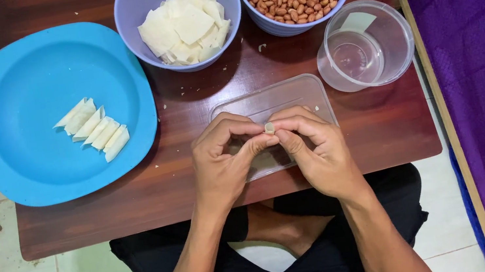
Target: Wrapping peanuts in small dough sheets to make snacks and placing them on a plate
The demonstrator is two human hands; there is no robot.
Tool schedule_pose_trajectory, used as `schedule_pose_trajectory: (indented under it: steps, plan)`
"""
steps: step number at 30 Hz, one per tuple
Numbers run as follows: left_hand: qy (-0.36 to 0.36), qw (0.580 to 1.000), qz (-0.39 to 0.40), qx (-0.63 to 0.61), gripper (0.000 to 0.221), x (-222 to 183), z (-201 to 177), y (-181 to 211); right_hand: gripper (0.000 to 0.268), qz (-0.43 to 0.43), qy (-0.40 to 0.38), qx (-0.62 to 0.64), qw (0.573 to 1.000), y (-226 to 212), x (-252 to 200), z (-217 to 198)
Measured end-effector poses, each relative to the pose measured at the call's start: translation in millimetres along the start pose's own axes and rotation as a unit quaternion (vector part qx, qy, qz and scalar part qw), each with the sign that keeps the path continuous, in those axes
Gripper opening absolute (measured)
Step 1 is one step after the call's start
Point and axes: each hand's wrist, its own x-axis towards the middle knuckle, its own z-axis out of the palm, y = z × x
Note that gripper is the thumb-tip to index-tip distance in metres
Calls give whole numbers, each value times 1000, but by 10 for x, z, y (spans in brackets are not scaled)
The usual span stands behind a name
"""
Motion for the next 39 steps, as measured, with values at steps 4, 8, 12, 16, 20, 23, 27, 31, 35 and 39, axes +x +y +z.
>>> schedule_pose_trajectory:
  steps: [4, 8, 12, 16, 20, 23, 27, 31, 35, 39]
  plan:
    - [-6, 1000, 8, -5, 17, -14, 4, -23, 17, 13, -5, 12, 1000, 48, -20, -12]
    - [-14, 1000, 1, -16, 17, -11, 4, -33, 13, 50, 24, 59, 997, 71, -38, 11]
    - [-7, 999, -21, -38, 22, -27, 9, -52, 15, 13, -10, 17, 1000, 45, -16, -23]
    - [-4, 997, -43, -61, 30, -55, 15, -161, 17, 2, -33, 14, 999, -5, 2, -31]
    - [-22, 998, -26, -53, 34, -27, -20, -85, 21, 1, -69, 33, 997, -30, 16, -49]
    - [-43, 998, -7, -43, 37, -30, -19, -105, 20, 14, -78, 54, 995, -4, 16, -54]
    - [-71, 997, 11, -37, 37, -1, -27, -6, 21, 44, -55, 78, 994, 13, -4, -36]
    - [-85, 996, 14, -25, 22, 9, -48, 6, 19, 57, -22, 78, 995, 154, -39, -39]
    - [-58, 998, 15, 5, 18, -6, -15, -38, 14, 109, 44, 93, 989, 194, -85, 16]
    - [-46, 999, 8, 9, 14, -30, 8, -27, 14, 156, 87, 111, 978, 236, -140, 64]
